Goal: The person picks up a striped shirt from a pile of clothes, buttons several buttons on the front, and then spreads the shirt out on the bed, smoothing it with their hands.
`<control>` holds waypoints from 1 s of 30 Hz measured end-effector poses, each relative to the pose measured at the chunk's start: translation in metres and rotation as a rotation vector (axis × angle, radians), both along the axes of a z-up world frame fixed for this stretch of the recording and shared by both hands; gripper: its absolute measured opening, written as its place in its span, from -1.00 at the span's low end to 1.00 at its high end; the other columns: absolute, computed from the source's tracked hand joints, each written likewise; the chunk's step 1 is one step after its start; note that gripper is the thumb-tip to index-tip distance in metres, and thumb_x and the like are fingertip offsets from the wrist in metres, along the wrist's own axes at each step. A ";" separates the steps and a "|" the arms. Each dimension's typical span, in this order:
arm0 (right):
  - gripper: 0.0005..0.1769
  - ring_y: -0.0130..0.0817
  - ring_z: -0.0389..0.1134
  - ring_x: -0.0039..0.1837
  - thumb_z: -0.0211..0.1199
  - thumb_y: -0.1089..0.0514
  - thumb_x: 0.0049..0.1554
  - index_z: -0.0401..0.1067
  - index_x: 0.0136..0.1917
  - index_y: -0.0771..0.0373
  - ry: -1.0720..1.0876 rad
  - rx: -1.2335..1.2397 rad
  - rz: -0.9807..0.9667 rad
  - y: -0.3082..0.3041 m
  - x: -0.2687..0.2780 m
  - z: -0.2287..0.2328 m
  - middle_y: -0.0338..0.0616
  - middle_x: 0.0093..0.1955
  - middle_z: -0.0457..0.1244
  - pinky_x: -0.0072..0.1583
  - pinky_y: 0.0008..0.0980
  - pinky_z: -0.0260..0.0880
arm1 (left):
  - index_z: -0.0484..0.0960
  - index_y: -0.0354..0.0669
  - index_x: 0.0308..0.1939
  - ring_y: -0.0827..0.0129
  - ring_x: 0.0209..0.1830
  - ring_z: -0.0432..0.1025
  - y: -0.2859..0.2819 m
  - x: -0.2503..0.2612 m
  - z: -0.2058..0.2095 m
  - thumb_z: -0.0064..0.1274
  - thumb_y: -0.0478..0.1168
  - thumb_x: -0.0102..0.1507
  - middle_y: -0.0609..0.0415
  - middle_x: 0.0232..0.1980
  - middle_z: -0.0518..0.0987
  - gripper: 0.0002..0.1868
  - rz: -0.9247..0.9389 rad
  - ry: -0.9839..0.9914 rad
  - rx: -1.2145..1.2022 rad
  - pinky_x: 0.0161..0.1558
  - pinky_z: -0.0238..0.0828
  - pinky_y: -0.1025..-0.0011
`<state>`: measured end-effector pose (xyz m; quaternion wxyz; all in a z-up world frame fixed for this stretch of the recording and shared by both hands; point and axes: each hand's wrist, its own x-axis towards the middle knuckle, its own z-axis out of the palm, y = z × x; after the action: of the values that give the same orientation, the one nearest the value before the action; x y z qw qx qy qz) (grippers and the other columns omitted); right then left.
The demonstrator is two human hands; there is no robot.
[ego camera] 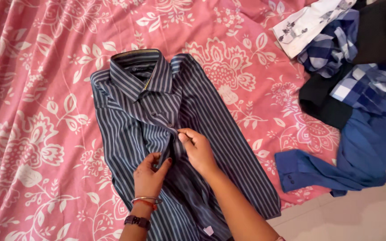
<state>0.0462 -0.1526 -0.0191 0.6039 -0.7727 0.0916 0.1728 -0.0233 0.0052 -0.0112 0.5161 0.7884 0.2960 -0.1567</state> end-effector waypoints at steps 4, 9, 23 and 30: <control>-0.71 -0.65 0.08 -0.26 0.19 0.06 0.29 0.53 0.14 0.29 0.141 0.191 -0.017 0.001 0.000 0.003 -0.48 -0.30 0.19 -0.20 -0.53 0.12 | 0.70 -0.27 -0.11 0.44 -0.41 0.56 -0.004 -0.004 0.014 0.34 -0.09 0.14 -0.01 -0.26 0.72 -0.63 -0.004 -0.194 0.211 -0.30 0.46 0.43; -0.76 -0.65 0.13 -0.11 0.28 0.14 0.25 0.37 0.17 0.14 0.219 0.468 -0.070 -0.001 -0.020 -0.001 -0.37 -0.15 0.20 -0.04 -0.56 0.16 | 0.68 -0.23 -0.02 0.33 -0.53 0.54 -0.021 -0.005 0.030 0.23 -0.15 0.19 0.04 -0.20 0.73 -0.67 0.162 -0.021 0.157 -0.38 0.45 0.39; -0.53 -0.27 0.44 0.24 0.16 0.44 0.03 0.51 0.21 0.24 -0.052 0.200 0.226 0.006 -0.036 0.047 -0.06 0.46 0.21 0.16 -0.39 0.48 | 0.62 -0.26 0.11 0.47 -0.36 0.54 -0.030 -0.040 -0.027 -0.05 -0.28 0.35 0.15 -0.12 0.66 -0.71 0.685 -0.069 -0.606 -0.32 0.49 0.49; -0.53 -0.06 0.42 0.30 0.28 0.37 0.07 0.40 0.27 0.29 -0.128 0.046 0.254 0.010 -0.044 0.052 0.10 0.30 0.34 0.26 -0.29 0.46 | 0.55 -0.22 0.18 0.41 -0.20 0.55 -0.026 -0.060 -0.037 0.04 -0.35 0.30 0.10 -0.13 0.64 -0.66 0.835 0.202 -0.870 -0.13 0.50 0.46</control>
<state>0.0025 -0.1427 0.0327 0.5992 -0.7735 -0.0496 0.2004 -0.0837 -0.0209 -0.0479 0.7779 0.3040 0.5363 -0.1217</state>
